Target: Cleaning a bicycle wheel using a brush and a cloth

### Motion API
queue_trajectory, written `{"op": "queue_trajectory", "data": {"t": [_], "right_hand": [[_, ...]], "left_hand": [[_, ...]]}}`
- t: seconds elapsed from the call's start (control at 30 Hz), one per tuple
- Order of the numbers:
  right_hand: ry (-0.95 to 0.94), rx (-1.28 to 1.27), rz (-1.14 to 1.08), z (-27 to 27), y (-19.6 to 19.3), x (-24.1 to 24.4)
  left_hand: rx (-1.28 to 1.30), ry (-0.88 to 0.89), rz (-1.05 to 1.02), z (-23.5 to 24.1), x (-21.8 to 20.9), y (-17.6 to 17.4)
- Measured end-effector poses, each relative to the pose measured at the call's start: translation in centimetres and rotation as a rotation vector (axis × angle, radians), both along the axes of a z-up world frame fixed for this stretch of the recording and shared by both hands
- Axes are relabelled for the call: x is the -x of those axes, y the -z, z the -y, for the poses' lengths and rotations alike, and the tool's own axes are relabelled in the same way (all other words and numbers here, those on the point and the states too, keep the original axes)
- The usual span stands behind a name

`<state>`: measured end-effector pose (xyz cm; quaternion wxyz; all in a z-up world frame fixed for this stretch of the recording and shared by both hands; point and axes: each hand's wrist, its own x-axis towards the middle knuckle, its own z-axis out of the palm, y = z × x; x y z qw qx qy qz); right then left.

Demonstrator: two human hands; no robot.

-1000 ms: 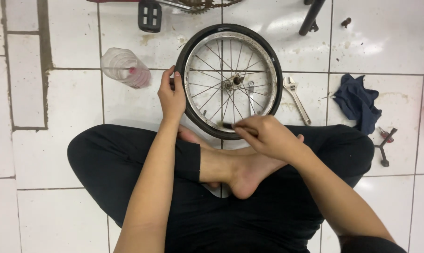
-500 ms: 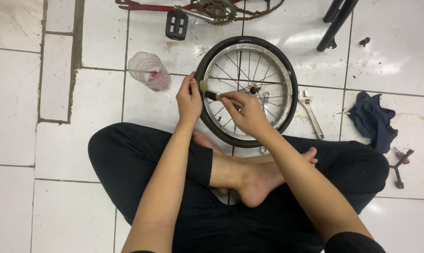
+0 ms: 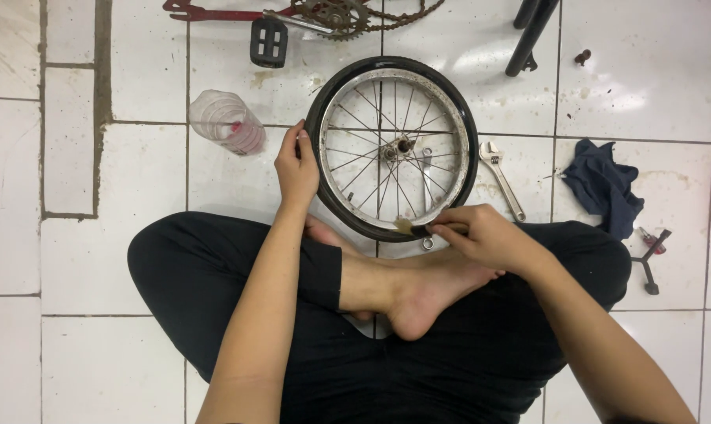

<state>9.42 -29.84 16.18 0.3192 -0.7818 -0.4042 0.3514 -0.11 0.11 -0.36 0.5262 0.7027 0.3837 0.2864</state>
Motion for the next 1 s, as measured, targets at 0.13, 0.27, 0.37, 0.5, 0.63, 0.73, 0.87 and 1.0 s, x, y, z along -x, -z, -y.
{"op": "queue_trajectory", "data": {"t": [0.13, 0.27, 0.37, 0.5, 0.63, 0.73, 0.87, 1.0], "right_hand": [[0.105, -0.052, 0.013, -1.4, -0.8, -0.5], [0.164, -0.356, 0.024, -5.5, 0.9, 1.9], [0.146, -0.386, -0.005, -7.5, 2.2, 3.4], [0.078, -0.265, -0.029, -6.6, 1.8, 3.6], [0.036, -0.133, -0.016, -2.9, 0.8, 1.9], [-0.006, -0.018, 0.017, -0.1, -0.2, -0.1], [0.16, 0.084, 0.115, 2.8, -1.5, -3.9], [0.313, -0.084, 0.403, 3.3, 1.2, -8.8]], "left_hand": [[-0.004, 0.001, 0.017, 0.1, -0.1, 0.0], [-0.016, 0.003, 0.021, 0.0, 0.0, 0.0], [-0.016, -0.002, 0.016, 0.0, 0.0, 0.1], [-0.007, -0.001, 0.002, 0.0, 0.0, 0.1], [0.004, 0.003, -0.01, 0.0, 0.1, -0.4], [-0.02, 0.014, -0.027, -0.1, 0.1, -0.4], [-0.053, 0.021, -0.022, -0.3, 0.1, -0.4], [-0.081, 0.025, -0.025, -0.4, 0.0, 0.2]]}}
